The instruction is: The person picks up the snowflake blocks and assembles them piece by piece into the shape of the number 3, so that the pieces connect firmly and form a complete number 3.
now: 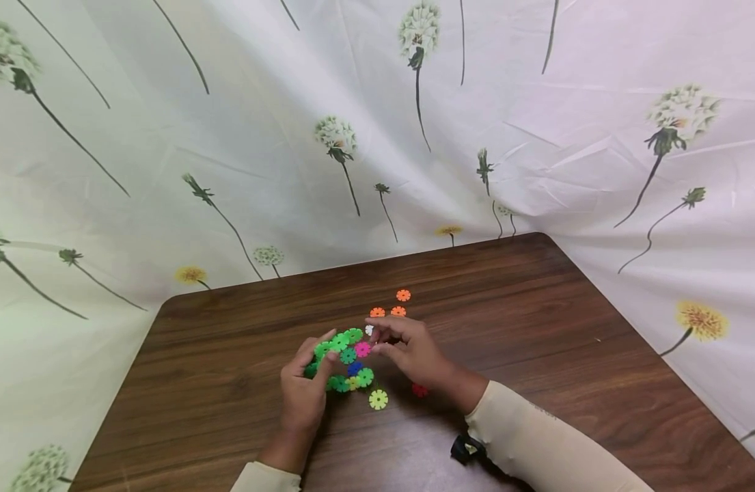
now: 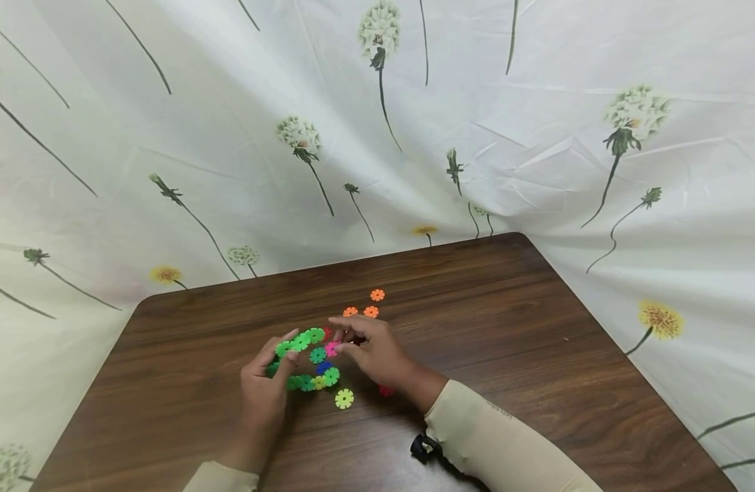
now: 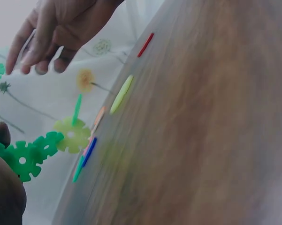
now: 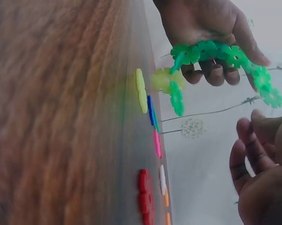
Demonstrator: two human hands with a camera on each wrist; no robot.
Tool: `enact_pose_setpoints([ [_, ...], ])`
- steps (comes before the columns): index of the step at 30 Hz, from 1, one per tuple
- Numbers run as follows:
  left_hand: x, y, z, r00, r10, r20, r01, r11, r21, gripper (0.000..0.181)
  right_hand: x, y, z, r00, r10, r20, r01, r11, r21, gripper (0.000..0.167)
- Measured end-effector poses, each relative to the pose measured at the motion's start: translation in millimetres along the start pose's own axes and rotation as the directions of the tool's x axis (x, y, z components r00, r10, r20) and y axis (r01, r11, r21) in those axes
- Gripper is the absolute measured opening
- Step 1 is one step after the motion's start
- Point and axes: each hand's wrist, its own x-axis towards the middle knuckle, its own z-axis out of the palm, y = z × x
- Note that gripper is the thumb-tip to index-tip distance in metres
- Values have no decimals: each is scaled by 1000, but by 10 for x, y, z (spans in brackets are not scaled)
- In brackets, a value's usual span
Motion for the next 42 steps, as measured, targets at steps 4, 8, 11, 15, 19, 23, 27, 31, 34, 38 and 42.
enact_pose_setpoints([
  [4,42,-17,-49,999,23,-41,-22,1000,2,30,17,53,-10,993,116,11,-115,993,-9,36],
  [8,53,13,-80,999,-45,-17,45,999,-5,31,55,145,4,976,205,67,-201,977,-63,27],
  [11,40,24,-99,994,-107,-7,107,994,8,30,98,237,33,960,248,127,-236,966,-105,22],
  [15,24,9,-116,989,-144,-25,144,990,4,30,182,335,69,946,272,178,-251,959,-130,20],
  [19,36,-11,-114,992,-125,-34,124,992,-20,30,305,386,112,933,295,204,-271,953,-138,20],
  [23,41,-25,-108,994,-95,-52,92,995,-47,29,396,435,195,903,346,256,-313,936,-161,19],
  [27,33,-29,-113,995,-77,-60,74,996,-42,28,429,457,287,897,353,265,-303,930,-209,13],
  [31,27,-27,-120,997,-71,-41,70,997,-29,28,413,460,351,902,356,244,-296,922,-250,9],
  [34,32,-15,-128,996,-78,-31,77,996,-40,28,394,460,389,895,381,234,-322,912,-252,13],
  [38,35,3,-126,996,-89,-21,88,995,-52,29,381,460,421,889,408,209,-345,896,-280,18],
  [42,26,9,-110,995,-93,-21,92,994,-54,29,366,468,438,888,419,191,-345,879,-329,21],
])
